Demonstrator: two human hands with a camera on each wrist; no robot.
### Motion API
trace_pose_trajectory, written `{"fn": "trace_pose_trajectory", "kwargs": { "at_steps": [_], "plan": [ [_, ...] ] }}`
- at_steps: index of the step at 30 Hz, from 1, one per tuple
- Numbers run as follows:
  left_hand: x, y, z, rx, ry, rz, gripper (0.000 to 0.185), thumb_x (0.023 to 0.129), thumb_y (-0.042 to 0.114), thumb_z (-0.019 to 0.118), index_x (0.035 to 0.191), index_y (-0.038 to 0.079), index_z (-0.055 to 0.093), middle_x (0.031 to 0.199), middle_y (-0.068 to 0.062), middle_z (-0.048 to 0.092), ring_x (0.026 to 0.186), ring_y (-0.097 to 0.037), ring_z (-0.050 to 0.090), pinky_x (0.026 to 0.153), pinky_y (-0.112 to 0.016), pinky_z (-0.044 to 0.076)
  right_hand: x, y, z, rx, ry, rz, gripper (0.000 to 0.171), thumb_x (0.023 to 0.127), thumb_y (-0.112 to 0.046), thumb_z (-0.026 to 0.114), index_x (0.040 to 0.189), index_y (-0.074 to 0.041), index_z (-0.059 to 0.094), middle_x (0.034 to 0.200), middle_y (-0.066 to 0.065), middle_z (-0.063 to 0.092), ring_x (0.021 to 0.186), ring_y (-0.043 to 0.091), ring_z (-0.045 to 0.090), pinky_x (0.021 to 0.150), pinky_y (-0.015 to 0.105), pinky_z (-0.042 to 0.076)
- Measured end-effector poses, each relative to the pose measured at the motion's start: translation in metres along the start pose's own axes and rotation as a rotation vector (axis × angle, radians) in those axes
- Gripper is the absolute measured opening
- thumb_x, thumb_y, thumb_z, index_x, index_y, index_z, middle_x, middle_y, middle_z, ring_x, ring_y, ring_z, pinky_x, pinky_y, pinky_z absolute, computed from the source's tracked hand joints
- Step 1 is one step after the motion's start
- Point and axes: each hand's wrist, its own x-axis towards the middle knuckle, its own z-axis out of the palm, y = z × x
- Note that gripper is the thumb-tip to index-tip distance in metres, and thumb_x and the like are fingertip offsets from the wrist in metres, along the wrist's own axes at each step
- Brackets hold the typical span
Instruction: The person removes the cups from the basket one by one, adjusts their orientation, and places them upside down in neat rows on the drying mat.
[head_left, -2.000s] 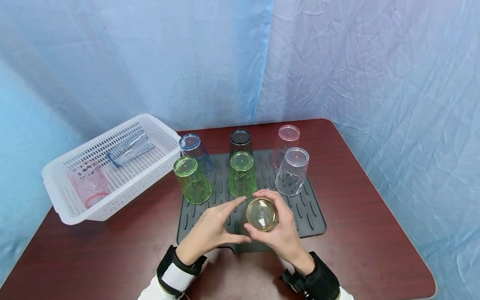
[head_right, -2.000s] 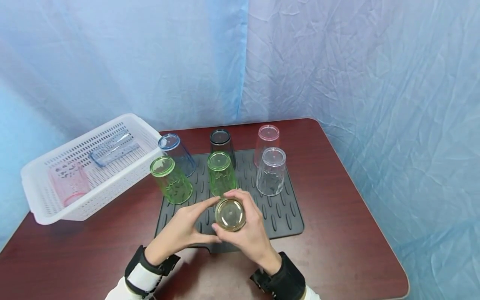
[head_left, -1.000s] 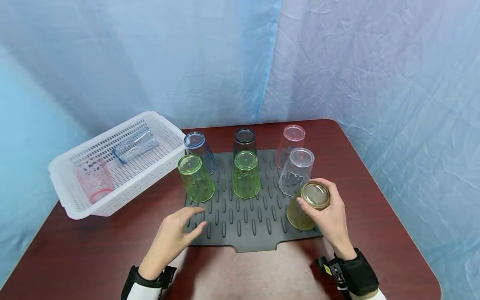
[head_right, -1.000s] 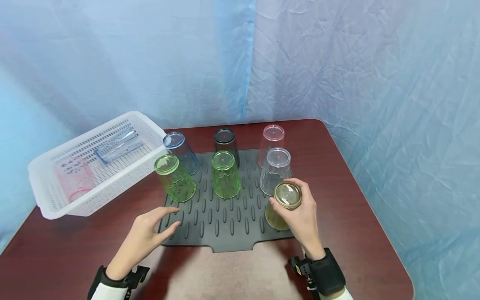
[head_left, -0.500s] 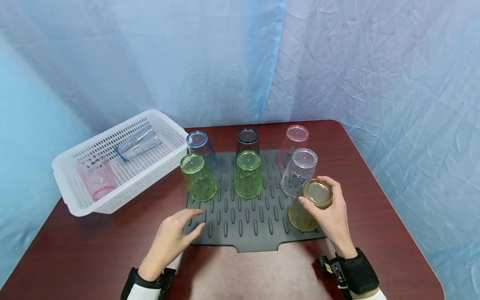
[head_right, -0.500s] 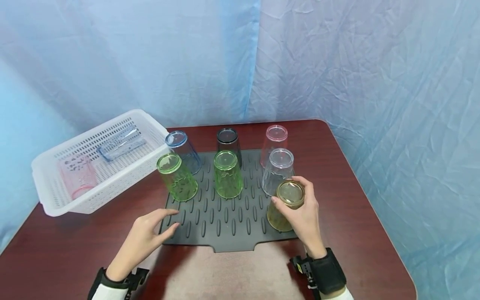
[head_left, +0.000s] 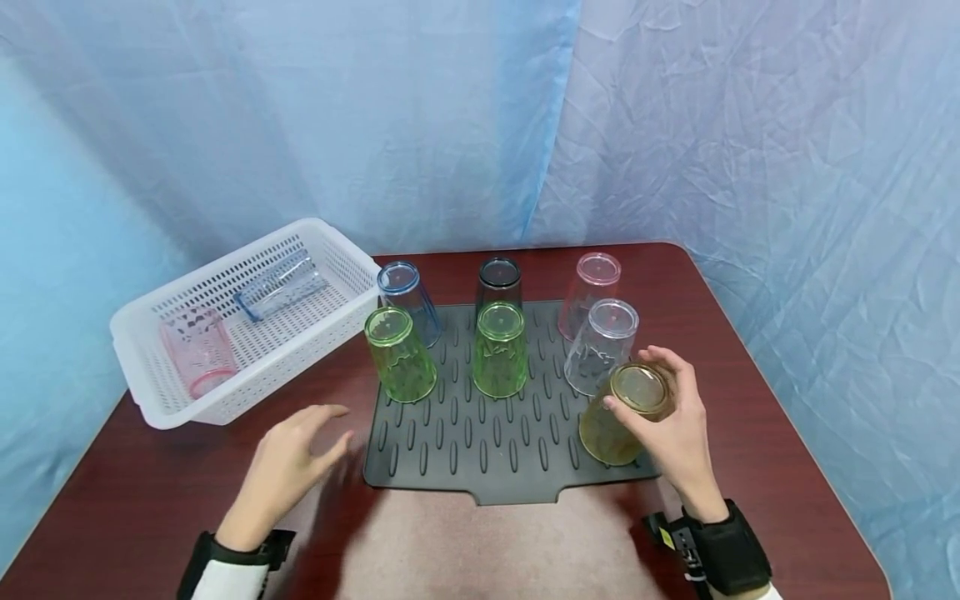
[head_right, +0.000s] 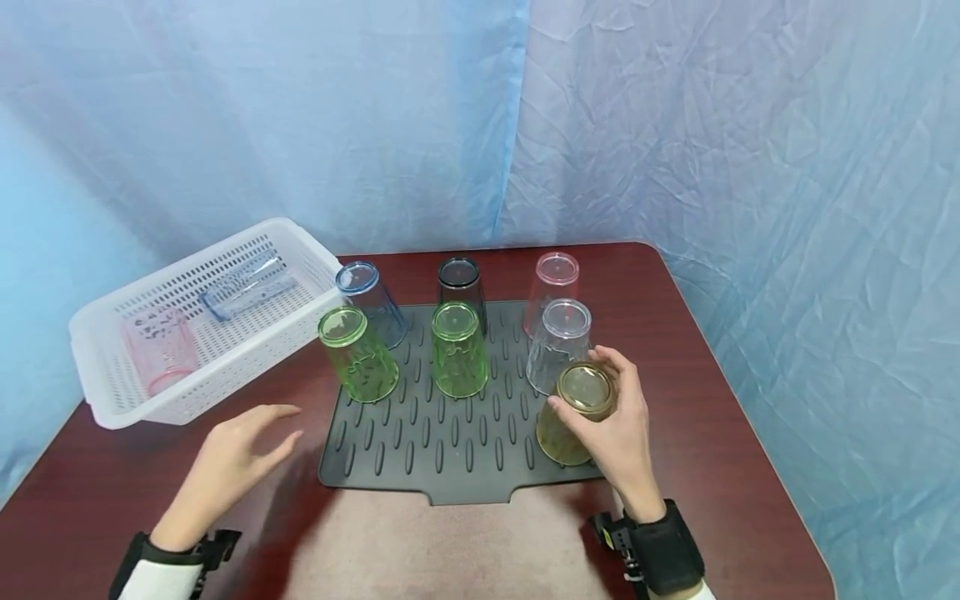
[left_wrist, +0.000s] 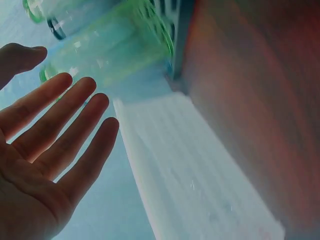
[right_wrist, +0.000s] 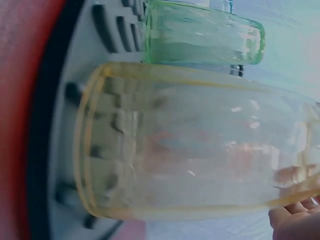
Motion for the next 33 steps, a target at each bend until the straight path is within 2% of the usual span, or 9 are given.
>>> {"fn": "trace_pose_trajectory", "kwargs": {
  "at_steps": [6, 8, 12, 15, 19, 22, 27, 30, 33],
  "plan": [
    [0.006, -0.036, -0.040, 0.056, 0.061, -0.009, 0.032, 0.069, 0.003, 0.077, 0.099, -0.001, 0.068, 0.090, -0.015, 0.069, 0.081, -0.035, 0.066, 0.068, -0.049, 0.050, 0.006, -0.017, -0.004, -0.015, 0.079, -0.195, 0.071, 0.066, 0.020, 0.072, 0.131, 0.017, 0.042, 0.123, 0.033, 0.046, 0.122, 0.025, 0.046, 0.109, 0.037, 0.030],
    [0.011, -0.050, -0.055, 0.064, 0.052, -0.028, 0.032, 0.068, 0.000, 0.077, 0.099, -0.003, 0.068, 0.090, -0.019, 0.068, 0.082, -0.039, 0.064, 0.070, -0.052, 0.048, 0.008, -0.024, -0.004, 0.006, 0.125, -0.262, 0.065, 0.069, 0.012, 0.073, 0.127, 0.019, 0.045, 0.121, 0.034, 0.047, 0.120, 0.028, 0.047, 0.109, 0.039, 0.030],
    [0.022, -0.082, -0.083, 0.084, -0.018, -0.058, 0.033, 0.069, -0.005, 0.076, 0.101, -0.004, 0.066, 0.095, -0.026, 0.066, 0.087, -0.045, 0.061, 0.075, -0.056, 0.045, 0.009, -0.037, 0.001, 0.060, 0.158, -0.380, 0.060, 0.078, -0.012, 0.078, 0.119, 0.022, 0.050, 0.116, 0.032, 0.053, 0.116, 0.029, 0.051, 0.105, 0.036, 0.036],
    [0.032, -0.107, -0.099, 0.133, -0.097, -0.055, 0.033, 0.071, -0.007, 0.074, 0.102, -0.003, 0.064, 0.095, -0.027, 0.064, 0.090, -0.045, 0.059, 0.075, -0.057, 0.044, 0.006, -0.043, 0.012, 0.040, 0.127, -0.454, 0.061, 0.082, -0.027, 0.077, 0.114, 0.021, 0.055, 0.111, 0.031, 0.057, 0.113, 0.027, 0.053, 0.103, 0.035, 0.037],
    [0.046, -0.139, -0.109, 0.246, -0.236, -0.009, 0.036, 0.068, -0.007, 0.075, 0.102, -0.005, 0.064, 0.096, -0.028, 0.062, 0.091, -0.048, 0.056, 0.075, -0.061, 0.043, -0.002, -0.053, 0.031, 0.008, 0.038, -0.494, 0.056, 0.087, -0.033, 0.071, 0.110, 0.017, 0.059, 0.108, 0.028, 0.060, 0.111, 0.026, 0.054, 0.102, 0.034, 0.037],
    [0.054, -0.158, -0.112, 0.327, -0.387, -0.006, 0.041, 0.067, -0.007, 0.075, 0.106, -0.006, 0.064, 0.104, -0.031, 0.060, 0.098, -0.052, 0.052, 0.078, -0.066, 0.042, -0.009, -0.060, 0.047, 0.025, -0.044, -0.481, 0.052, 0.090, -0.033, 0.068, 0.109, 0.015, 0.060, 0.108, 0.026, 0.060, 0.110, 0.028, 0.055, 0.102, 0.034, 0.037],
    [0.063, -0.179, -0.111, 0.407, -0.623, -0.076, 0.046, 0.069, -0.006, 0.074, 0.114, -0.006, 0.064, 0.115, -0.033, 0.056, 0.109, -0.055, 0.046, 0.083, -0.069, 0.039, -0.022, -0.049, 0.072, 0.061, -0.172, -0.412, 0.043, 0.087, -0.022, 0.073, 0.115, 0.008, 0.060, 0.112, 0.021, 0.061, 0.112, 0.028, 0.056, 0.107, 0.038, 0.033],
    [0.067, -0.187, -0.108, 0.432, -0.673, -0.080, 0.048, 0.069, -0.007, 0.076, 0.116, -0.003, 0.064, 0.118, -0.033, 0.056, 0.111, -0.054, 0.046, 0.085, -0.069, 0.038, -0.031, -0.034, 0.084, 0.075, -0.222, -0.375, 0.046, 0.079, -0.010, 0.078, 0.119, 0.004, 0.060, 0.116, 0.018, 0.060, 0.114, 0.027, 0.055, 0.108, 0.040, 0.031],
    [0.068, -0.193, -0.104, 0.469, -0.694, -0.061, 0.051, 0.068, -0.010, 0.076, 0.117, 0.001, 0.065, 0.120, -0.031, 0.056, 0.112, -0.053, 0.046, 0.085, -0.070, 0.038, -0.038, -0.026, 0.094, 0.082, -0.259, -0.347, 0.051, 0.075, -0.007, 0.080, 0.122, -0.002, 0.060, 0.120, 0.013, 0.059, 0.116, 0.026, 0.054, 0.108, 0.039, 0.031]
  ]
}}
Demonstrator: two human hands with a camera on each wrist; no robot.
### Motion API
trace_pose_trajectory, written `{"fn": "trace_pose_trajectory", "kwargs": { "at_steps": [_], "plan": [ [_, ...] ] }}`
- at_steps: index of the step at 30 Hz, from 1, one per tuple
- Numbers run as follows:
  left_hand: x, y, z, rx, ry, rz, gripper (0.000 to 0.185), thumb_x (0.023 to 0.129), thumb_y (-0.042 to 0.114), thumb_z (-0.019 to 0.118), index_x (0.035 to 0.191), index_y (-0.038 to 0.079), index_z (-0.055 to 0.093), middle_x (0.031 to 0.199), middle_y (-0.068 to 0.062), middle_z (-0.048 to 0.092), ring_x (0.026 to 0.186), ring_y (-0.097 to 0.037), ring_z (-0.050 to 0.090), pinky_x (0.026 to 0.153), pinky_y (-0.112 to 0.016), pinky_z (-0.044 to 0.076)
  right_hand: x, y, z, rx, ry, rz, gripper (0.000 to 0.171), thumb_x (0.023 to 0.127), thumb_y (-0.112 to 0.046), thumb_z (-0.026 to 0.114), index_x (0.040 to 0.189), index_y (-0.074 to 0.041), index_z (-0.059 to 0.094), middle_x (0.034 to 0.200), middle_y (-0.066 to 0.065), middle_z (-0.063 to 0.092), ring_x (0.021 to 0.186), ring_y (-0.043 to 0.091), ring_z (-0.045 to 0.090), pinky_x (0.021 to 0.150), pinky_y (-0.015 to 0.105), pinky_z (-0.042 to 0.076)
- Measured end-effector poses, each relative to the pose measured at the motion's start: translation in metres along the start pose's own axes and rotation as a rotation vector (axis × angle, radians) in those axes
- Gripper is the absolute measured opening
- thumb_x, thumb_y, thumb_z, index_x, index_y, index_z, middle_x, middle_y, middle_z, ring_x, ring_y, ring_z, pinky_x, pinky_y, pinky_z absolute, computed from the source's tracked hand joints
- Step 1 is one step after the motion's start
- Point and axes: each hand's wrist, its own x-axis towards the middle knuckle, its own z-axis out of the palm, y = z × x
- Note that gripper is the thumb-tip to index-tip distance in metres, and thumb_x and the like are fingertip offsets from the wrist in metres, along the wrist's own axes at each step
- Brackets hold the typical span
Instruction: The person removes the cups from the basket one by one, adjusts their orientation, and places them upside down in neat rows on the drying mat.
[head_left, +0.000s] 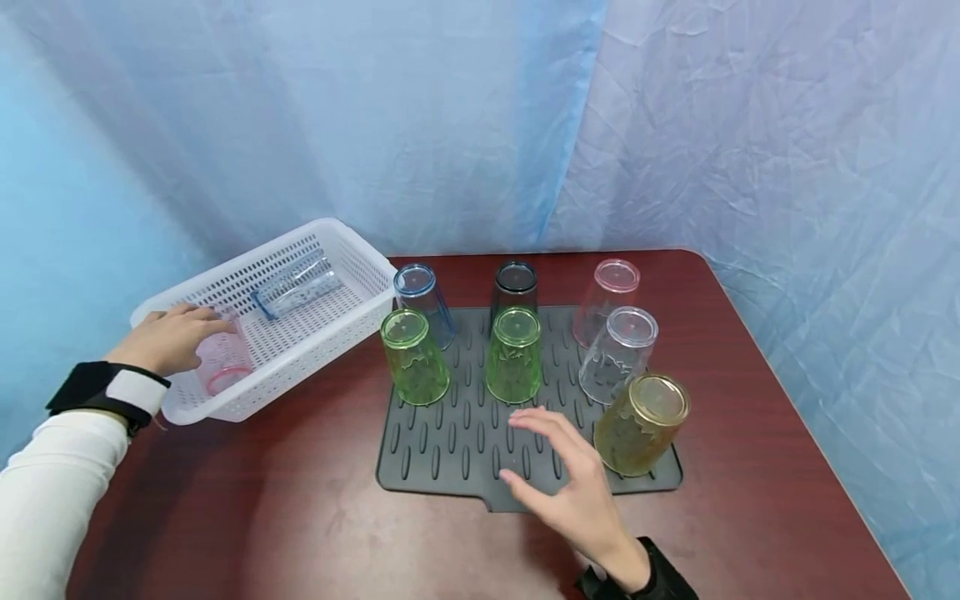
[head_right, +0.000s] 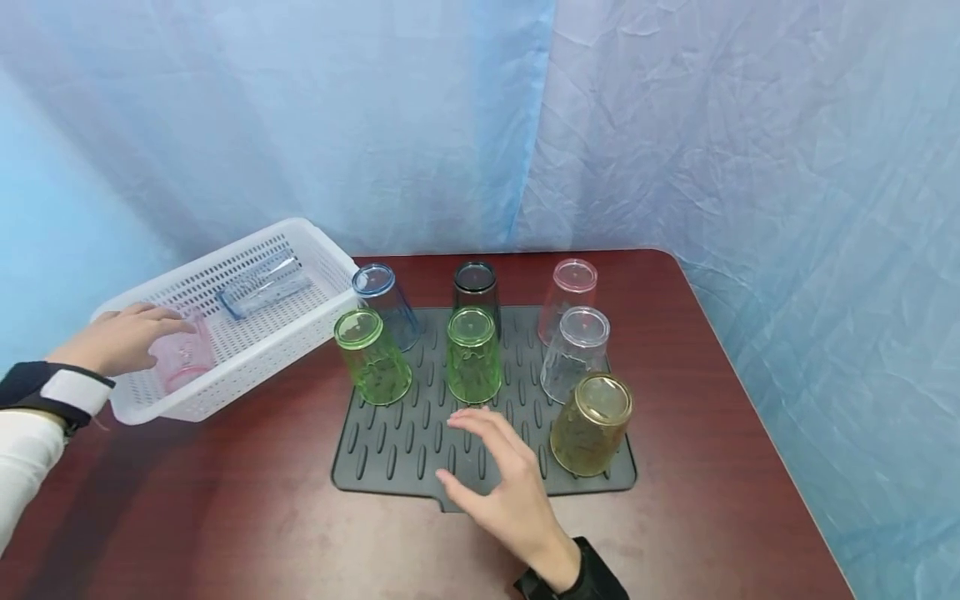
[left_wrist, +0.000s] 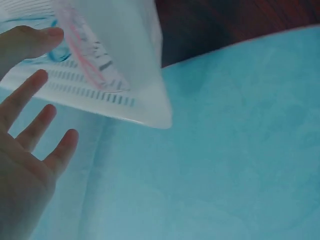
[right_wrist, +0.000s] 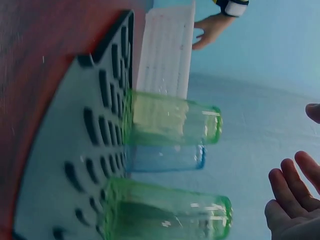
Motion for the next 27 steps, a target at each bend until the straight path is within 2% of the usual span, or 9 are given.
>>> {"fn": "trace_pose_trajectory", "kwargs": {
  "at_steps": [3, 7, 11, 15, 19, 21, 27],
  "plan": [
    [0.006, -0.001, 0.004, 0.051, -0.029, 0.018, 0.049, 0.068, -0.015, 0.072, 0.113, 0.006, 0.068, 0.120, -0.029, 0.056, 0.114, -0.053, 0.044, 0.087, -0.070, 0.036, -0.005, 0.001, 0.008, 0.018, -0.038, 0.037, 0.054, 0.076, -0.008, 0.080, 0.126, -0.007, 0.058, 0.124, 0.010, 0.058, 0.118, 0.025, 0.053, 0.106, 0.035, 0.034],
    [0.011, 0.000, 0.010, 0.086, -0.067, 0.031, 0.051, 0.066, -0.022, 0.069, 0.107, 0.008, 0.070, 0.123, -0.029, 0.055, 0.118, -0.054, 0.041, 0.096, -0.067, 0.032, -0.011, 0.000, 0.019, 0.026, -0.095, 0.124, 0.059, 0.076, -0.010, 0.081, 0.129, -0.013, 0.056, 0.126, 0.007, 0.057, 0.118, 0.022, 0.053, 0.101, 0.031, 0.039],
    [0.016, 0.001, 0.016, 0.086, -0.087, 0.022, 0.057, 0.066, -0.024, 0.068, 0.112, 0.010, 0.069, 0.131, -0.029, 0.051, 0.124, -0.053, 0.037, 0.101, -0.065, 0.027, -0.018, 0.001, 0.031, 0.032, -0.125, 0.189, 0.061, 0.073, -0.009, 0.083, 0.128, -0.016, 0.056, 0.126, 0.004, 0.057, 0.117, 0.021, 0.054, 0.096, 0.036, 0.045],
    [0.020, 0.000, 0.026, 0.102, -0.069, 0.052, 0.063, 0.068, -0.025, 0.066, 0.120, 0.012, 0.066, 0.132, -0.027, 0.051, 0.126, -0.054, 0.034, 0.102, -0.067, 0.026, -0.023, 0.000, 0.037, 0.044, -0.146, 0.234, 0.062, 0.074, -0.010, 0.084, 0.128, -0.020, 0.056, 0.127, -0.002, 0.055, 0.116, 0.018, 0.054, 0.092, 0.039, 0.047],
    [0.024, -0.001, 0.039, 0.149, -0.071, 0.070, 0.061, 0.067, -0.011, 0.079, 0.121, 0.012, 0.066, 0.131, -0.026, 0.052, 0.126, -0.054, 0.034, 0.102, -0.067, 0.025, -0.024, -0.003, 0.040, 0.075, -0.183, 0.254, 0.059, 0.077, -0.015, 0.082, 0.129, -0.022, 0.054, 0.127, -0.003, 0.055, 0.117, 0.017, 0.054, 0.092, 0.040, 0.047],
    [0.028, -0.001, 0.043, 0.171, -0.076, 0.066, 0.062, 0.061, 0.004, 0.088, 0.119, 0.012, 0.066, 0.129, -0.026, 0.054, 0.126, -0.053, 0.036, 0.102, -0.067, 0.024, -0.024, -0.004, 0.042, 0.095, -0.200, 0.260, 0.057, 0.079, -0.016, 0.081, 0.129, -0.022, 0.054, 0.127, -0.003, 0.056, 0.117, 0.017, 0.054, 0.093, 0.040, 0.047],
    [0.044, 0.001, 0.037, 0.172, -0.073, 0.080, 0.065, 0.053, 0.023, 0.094, 0.112, 0.013, 0.069, 0.122, -0.025, 0.059, 0.121, -0.051, 0.043, 0.101, -0.067, 0.026, -0.027, -0.003, 0.043, 0.123, -0.221, 0.306, 0.057, 0.080, -0.015, 0.079, 0.130, -0.024, 0.054, 0.127, -0.002, 0.056, 0.117, 0.017, 0.054, 0.093, 0.041, 0.047]
  ]
}}
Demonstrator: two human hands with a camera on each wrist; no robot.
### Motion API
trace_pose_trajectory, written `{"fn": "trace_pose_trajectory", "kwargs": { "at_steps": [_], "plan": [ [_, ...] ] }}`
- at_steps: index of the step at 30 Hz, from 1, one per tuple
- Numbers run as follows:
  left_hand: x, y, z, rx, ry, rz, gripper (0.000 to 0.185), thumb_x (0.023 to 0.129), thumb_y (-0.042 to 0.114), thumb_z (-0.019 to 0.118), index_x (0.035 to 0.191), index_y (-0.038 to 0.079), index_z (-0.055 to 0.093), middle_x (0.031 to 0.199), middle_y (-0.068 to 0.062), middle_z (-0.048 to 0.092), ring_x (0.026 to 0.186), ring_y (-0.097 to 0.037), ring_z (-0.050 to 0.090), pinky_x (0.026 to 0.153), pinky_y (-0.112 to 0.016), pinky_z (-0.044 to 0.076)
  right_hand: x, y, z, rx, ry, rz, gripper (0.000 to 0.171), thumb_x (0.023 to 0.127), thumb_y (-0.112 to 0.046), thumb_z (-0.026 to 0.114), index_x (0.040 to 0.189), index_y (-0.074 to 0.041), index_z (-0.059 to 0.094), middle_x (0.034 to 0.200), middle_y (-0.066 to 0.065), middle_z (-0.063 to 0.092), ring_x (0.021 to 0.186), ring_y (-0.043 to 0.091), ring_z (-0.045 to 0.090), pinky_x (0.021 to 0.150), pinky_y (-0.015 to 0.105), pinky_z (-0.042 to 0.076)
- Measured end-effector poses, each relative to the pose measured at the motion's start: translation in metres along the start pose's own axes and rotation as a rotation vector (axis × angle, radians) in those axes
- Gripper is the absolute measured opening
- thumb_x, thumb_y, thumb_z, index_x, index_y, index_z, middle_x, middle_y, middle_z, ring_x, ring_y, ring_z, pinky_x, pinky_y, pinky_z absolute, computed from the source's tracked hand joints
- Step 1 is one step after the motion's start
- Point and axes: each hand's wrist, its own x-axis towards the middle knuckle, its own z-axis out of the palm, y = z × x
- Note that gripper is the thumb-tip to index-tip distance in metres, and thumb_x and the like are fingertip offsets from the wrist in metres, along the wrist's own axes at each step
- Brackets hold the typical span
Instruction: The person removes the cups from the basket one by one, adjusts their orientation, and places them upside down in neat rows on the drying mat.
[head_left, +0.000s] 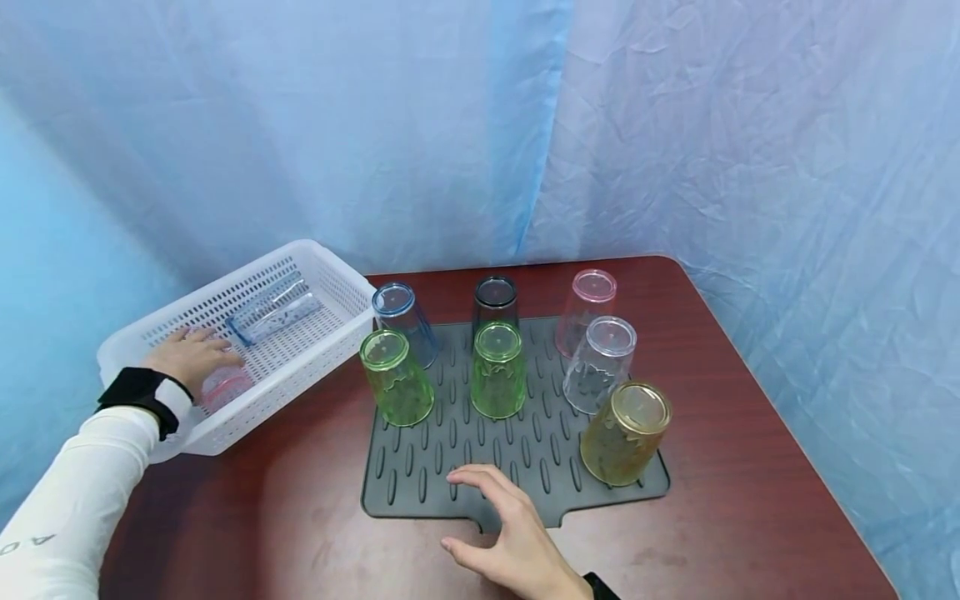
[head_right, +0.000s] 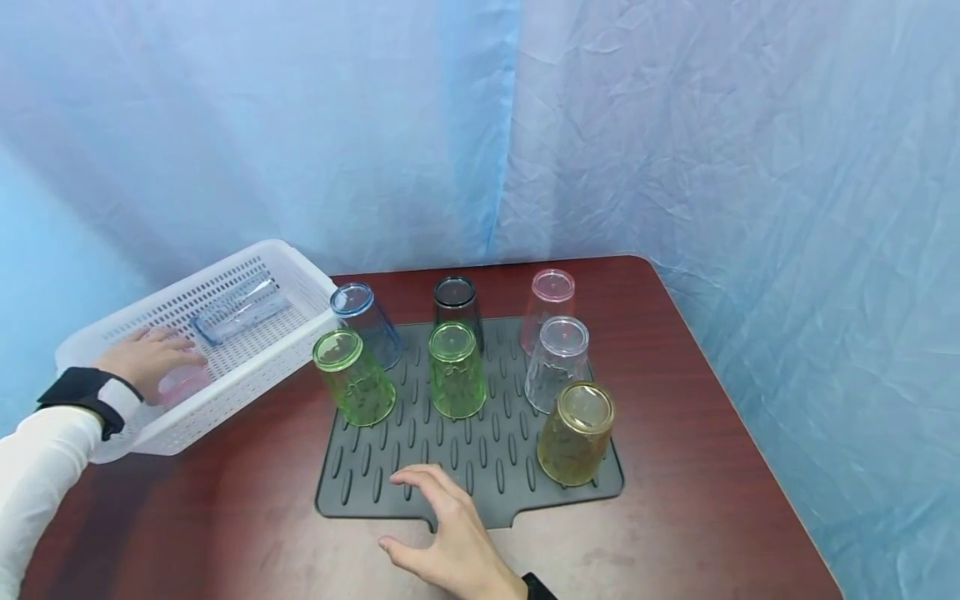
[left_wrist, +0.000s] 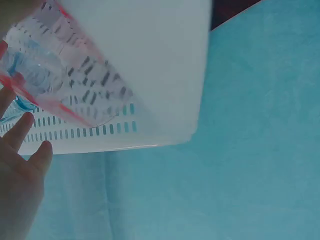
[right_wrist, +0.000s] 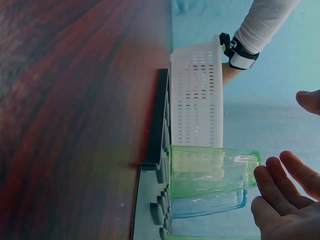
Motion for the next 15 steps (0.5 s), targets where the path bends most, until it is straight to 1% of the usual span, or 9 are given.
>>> {"fn": "trace_pose_trajectory", "kwargs": {
  "at_steps": [4, 8, 11, 15],
  "plan": [
    [0.003, -0.004, -0.001, -0.043, 0.004, -0.003, 0.072, 0.050, 0.032, 0.095, 0.113, 0.008, 0.068, 0.116, -0.026, 0.061, 0.113, -0.049, 0.050, 0.098, -0.067, 0.030, 0.000, 0.002, 0.000, -0.002, 0.005, 0.003, 0.056, 0.080, -0.017, 0.079, 0.129, -0.024, 0.054, 0.127, -0.002, 0.056, 0.117, 0.016, 0.054, 0.094, 0.041, 0.047],
    [0.006, -0.008, -0.001, -0.077, 0.025, -0.006, 0.077, 0.052, 0.034, 0.094, 0.115, 0.002, 0.065, 0.108, -0.026, 0.062, 0.103, -0.046, 0.056, 0.093, -0.065, 0.037, 0.000, 0.004, -0.001, -0.019, 0.028, -0.011, 0.057, 0.078, -0.015, 0.081, 0.128, -0.022, 0.055, 0.126, -0.004, 0.056, 0.117, 0.016, 0.054, 0.094, 0.039, 0.046],
    [0.009, -0.011, -0.002, -0.118, 0.040, -0.009, 0.077, 0.055, 0.032, 0.093, 0.116, -0.002, 0.063, 0.101, -0.025, 0.063, 0.094, -0.045, 0.060, 0.085, -0.062, 0.044, 0.000, 0.005, -0.002, -0.032, 0.042, -0.015, 0.057, 0.077, -0.012, 0.081, 0.127, -0.019, 0.056, 0.126, -0.003, 0.057, 0.118, 0.017, 0.053, 0.095, 0.037, 0.046],
    [0.009, -0.014, -0.005, -0.179, 0.063, -0.011, 0.077, 0.054, 0.031, 0.091, 0.115, -0.005, 0.061, 0.094, -0.022, 0.063, 0.083, -0.042, 0.062, 0.074, -0.059, 0.049, 0.000, 0.005, -0.004, -0.040, 0.045, 0.008, 0.057, 0.077, -0.014, 0.081, 0.128, -0.021, 0.056, 0.126, -0.004, 0.056, 0.118, 0.016, 0.053, 0.095, 0.039, 0.046]
  ]
}}
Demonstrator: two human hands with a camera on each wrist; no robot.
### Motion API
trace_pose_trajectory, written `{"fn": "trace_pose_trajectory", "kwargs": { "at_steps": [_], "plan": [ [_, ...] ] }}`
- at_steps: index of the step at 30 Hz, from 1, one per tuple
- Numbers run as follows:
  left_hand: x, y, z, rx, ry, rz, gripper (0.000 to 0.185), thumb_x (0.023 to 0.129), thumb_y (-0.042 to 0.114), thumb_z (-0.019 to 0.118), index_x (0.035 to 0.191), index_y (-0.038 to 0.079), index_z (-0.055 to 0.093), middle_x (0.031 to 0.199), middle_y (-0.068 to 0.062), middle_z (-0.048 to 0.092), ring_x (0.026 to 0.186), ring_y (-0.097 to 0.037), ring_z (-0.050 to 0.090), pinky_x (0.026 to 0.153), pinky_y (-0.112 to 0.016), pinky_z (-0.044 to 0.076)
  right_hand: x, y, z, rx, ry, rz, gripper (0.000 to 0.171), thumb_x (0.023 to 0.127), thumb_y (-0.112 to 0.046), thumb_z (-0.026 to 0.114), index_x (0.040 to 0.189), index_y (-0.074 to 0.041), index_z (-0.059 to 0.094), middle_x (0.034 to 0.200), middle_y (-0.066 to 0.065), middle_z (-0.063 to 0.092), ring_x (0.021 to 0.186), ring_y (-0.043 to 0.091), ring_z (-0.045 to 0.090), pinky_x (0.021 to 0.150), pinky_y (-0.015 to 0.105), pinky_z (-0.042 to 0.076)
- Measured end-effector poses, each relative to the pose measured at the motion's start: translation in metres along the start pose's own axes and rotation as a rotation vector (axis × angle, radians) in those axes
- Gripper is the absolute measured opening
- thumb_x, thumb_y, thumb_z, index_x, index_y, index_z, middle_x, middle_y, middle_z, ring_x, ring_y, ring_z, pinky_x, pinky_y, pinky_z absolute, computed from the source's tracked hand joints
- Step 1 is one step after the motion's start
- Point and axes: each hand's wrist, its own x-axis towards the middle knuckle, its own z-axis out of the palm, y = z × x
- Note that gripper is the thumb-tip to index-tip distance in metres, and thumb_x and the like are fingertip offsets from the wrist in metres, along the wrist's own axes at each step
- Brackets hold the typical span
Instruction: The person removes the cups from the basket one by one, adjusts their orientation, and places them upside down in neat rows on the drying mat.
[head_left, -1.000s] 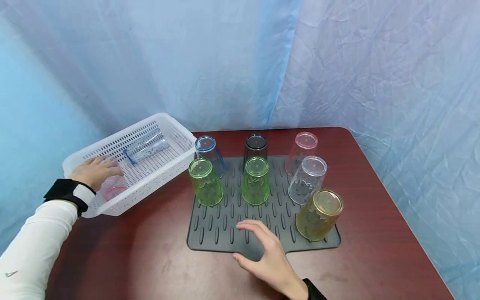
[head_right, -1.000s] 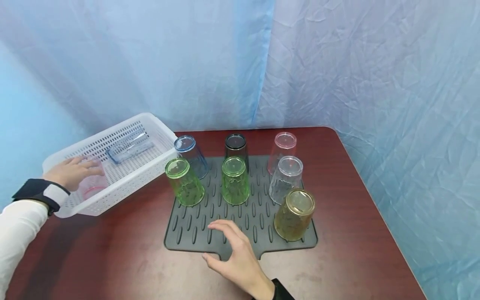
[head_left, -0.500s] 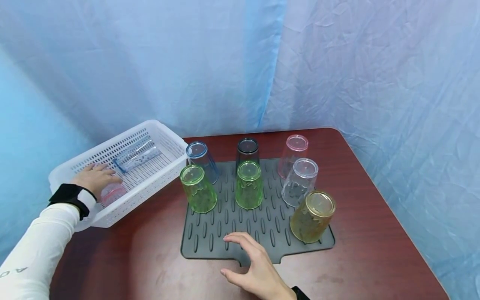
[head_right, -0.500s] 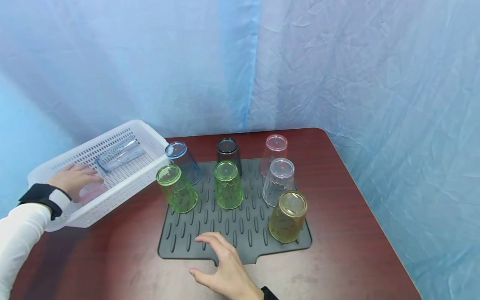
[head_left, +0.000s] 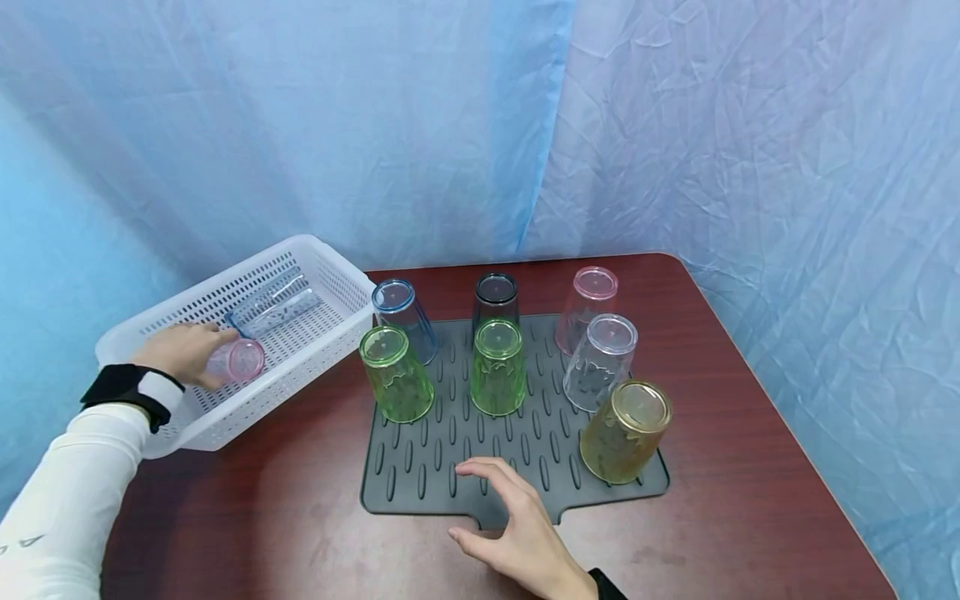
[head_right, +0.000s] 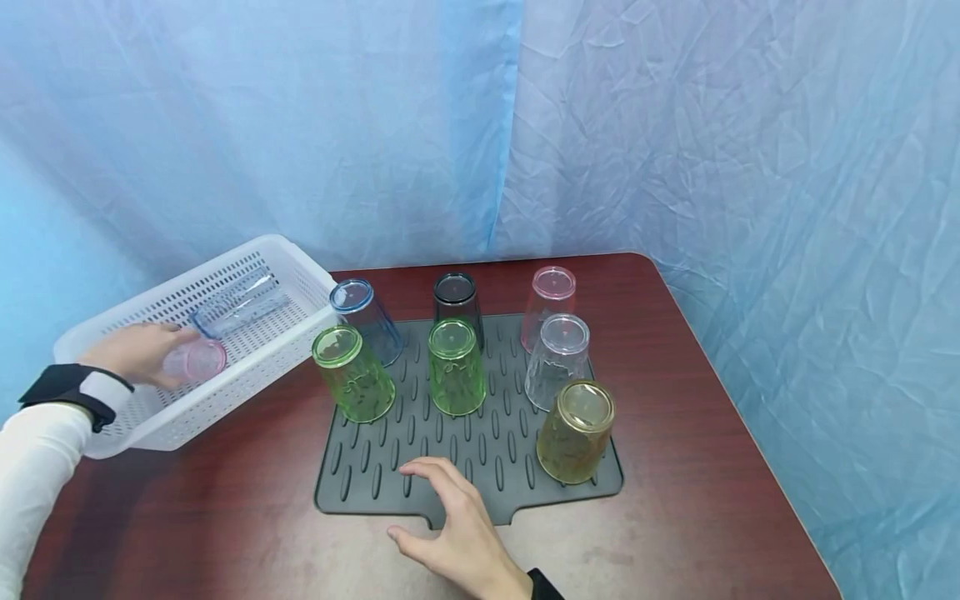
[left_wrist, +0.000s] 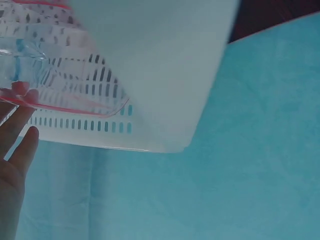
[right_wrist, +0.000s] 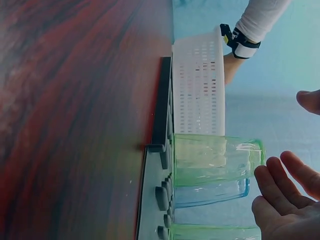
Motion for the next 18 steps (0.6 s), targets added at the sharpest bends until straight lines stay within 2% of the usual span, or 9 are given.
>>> {"fn": "trace_pose_trajectory", "kwargs": {
  "at_steps": [3, 7, 12, 16, 18],
  "plan": [
    [0.000, -0.001, -0.003, -0.040, 0.011, -0.014, 0.080, 0.054, 0.031, 0.090, 0.117, -0.008, 0.059, 0.095, -0.024, 0.064, 0.083, -0.044, 0.062, 0.073, -0.060, 0.050, -0.001, 0.001, -0.002, -0.003, 0.007, 0.018, 0.058, 0.077, -0.015, 0.082, 0.128, -0.025, 0.055, 0.126, -0.007, 0.056, 0.117, 0.015, 0.054, 0.094, 0.042, 0.047],
    [-0.005, -0.002, -0.009, -0.099, 0.043, -0.055, 0.084, 0.059, 0.034, 0.088, 0.123, -0.009, 0.054, 0.105, -0.032, 0.061, 0.089, -0.047, 0.061, 0.074, -0.060, 0.050, -0.002, 0.002, -0.003, -0.011, 0.020, 0.027, 0.060, 0.076, -0.012, 0.082, 0.128, -0.026, 0.055, 0.125, -0.008, 0.056, 0.115, 0.014, 0.054, 0.092, 0.043, 0.047],
    [-0.016, 0.004, -0.025, -0.156, 0.152, -0.065, 0.084, 0.064, 0.037, 0.087, 0.125, -0.009, 0.051, 0.114, -0.036, 0.057, 0.092, -0.045, 0.062, 0.073, -0.057, 0.051, -0.002, 0.004, -0.005, -0.040, 0.038, 0.025, 0.061, 0.075, -0.011, 0.083, 0.127, -0.026, 0.055, 0.125, -0.006, 0.057, 0.116, 0.014, 0.054, 0.092, 0.042, 0.047],
    [-0.025, 0.011, -0.042, -0.211, 0.245, -0.086, 0.084, 0.064, 0.039, 0.088, 0.124, -0.004, 0.050, 0.110, -0.032, 0.059, 0.081, -0.039, 0.063, 0.065, -0.057, 0.051, -0.002, 0.006, -0.006, -0.051, 0.051, 0.022, 0.061, 0.074, -0.010, 0.083, 0.127, -0.025, 0.056, 0.125, -0.008, 0.056, 0.116, 0.014, 0.054, 0.093, 0.041, 0.047],
    [-0.029, 0.015, -0.050, -0.235, 0.278, -0.112, 0.086, 0.063, 0.039, 0.089, 0.127, -0.002, 0.048, 0.109, -0.032, 0.059, 0.080, -0.041, 0.062, 0.063, -0.059, 0.049, -0.002, 0.007, -0.007, -0.048, 0.056, 0.023, 0.061, 0.074, -0.010, 0.083, 0.127, -0.024, 0.056, 0.125, -0.007, 0.056, 0.116, 0.014, 0.054, 0.092, 0.042, 0.047]
  ]
}}
